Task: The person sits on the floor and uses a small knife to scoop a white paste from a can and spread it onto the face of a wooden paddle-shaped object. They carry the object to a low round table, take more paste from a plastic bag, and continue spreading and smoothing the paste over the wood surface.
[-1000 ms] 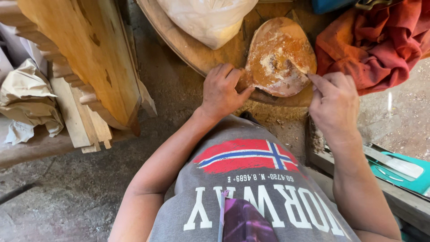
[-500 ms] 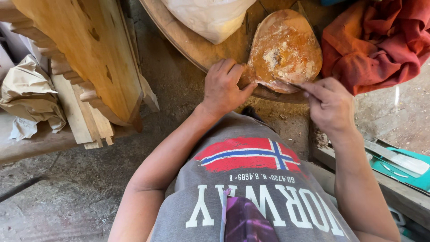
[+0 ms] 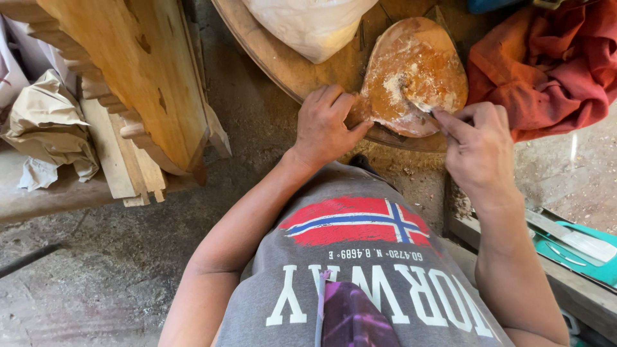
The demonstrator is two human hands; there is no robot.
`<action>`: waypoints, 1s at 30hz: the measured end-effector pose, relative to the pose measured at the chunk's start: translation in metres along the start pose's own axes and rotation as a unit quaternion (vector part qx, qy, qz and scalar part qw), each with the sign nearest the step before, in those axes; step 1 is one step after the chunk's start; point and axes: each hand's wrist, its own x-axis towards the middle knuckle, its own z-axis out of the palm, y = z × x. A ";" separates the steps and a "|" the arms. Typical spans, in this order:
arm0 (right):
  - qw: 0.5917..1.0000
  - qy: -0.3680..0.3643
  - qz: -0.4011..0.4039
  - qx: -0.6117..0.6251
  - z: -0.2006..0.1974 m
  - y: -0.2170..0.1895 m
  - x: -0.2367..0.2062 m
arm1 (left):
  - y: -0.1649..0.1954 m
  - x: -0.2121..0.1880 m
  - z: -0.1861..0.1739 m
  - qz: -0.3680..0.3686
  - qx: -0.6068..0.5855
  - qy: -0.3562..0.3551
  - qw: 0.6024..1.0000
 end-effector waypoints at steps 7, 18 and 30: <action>0.999 0.024 0.015 -0.024 -0.003 -0.006 0.007 | -0.002 0.000 0.002 0.007 0.001 -0.006 1.000; 0.999 0.019 0.042 0.004 -0.002 -0.005 0.002 | -0.001 -0.001 0.001 0.005 0.004 -0.004 1.000; 0.996 0.086 -0.009 -0.037 0.032 0.002 0.008 | 0.000 0.005 -0.005 0.005 -0.004 0.011 1.000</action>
